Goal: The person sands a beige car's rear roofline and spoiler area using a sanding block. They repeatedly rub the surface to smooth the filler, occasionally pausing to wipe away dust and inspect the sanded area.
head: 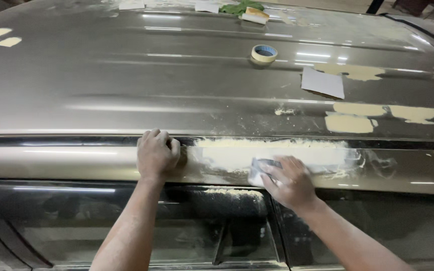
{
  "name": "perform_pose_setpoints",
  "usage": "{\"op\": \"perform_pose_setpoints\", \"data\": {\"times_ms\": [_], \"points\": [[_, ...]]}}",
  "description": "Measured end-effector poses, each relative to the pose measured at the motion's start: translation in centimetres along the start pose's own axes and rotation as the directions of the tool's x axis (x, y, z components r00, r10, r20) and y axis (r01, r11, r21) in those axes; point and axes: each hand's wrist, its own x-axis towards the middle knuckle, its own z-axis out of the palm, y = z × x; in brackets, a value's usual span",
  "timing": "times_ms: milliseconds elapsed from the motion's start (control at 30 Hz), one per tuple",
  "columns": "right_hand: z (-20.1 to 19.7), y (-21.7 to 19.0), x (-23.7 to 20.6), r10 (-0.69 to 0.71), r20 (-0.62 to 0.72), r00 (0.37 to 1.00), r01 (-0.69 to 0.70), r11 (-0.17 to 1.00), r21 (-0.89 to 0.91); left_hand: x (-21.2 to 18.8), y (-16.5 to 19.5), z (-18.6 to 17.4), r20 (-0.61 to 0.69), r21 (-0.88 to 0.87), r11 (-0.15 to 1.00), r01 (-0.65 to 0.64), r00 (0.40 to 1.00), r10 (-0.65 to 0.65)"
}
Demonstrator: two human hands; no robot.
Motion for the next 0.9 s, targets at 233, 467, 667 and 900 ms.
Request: {"op": "perform_pose_setpoints", "data": {"times_ms": [233,467,667,900], "points": [[3.5,3.6,4.4,0.069,-0.008,0.998,-0.068,0.997,0.024,-0.2,0.1,0.1,-0.019,-0.02,0.999,-0.036,0.999,0.035],[-1.1,-0.7,1.0,0.029,0.012,1.0,-0.029,1.0,-0.003,0.0,-0.2,0.4,-0.032,-0.007,1.0,-0.03,0.999,0.03],[4.8,2.1,5.0,-0.111,0.014,0.994,0.11,0.993,0.035,0.1,-0.1,0.1,-0.005,-0.038,0.999,0.008,1.0,-0.008],[3.3,-1.4,4.7,-0.037,0.065,0.997,0.027,0.99,0.142,0.4,0.2,-0.1,0.008,-0.058,0.998,0.009,1.0,-0.008]]}}
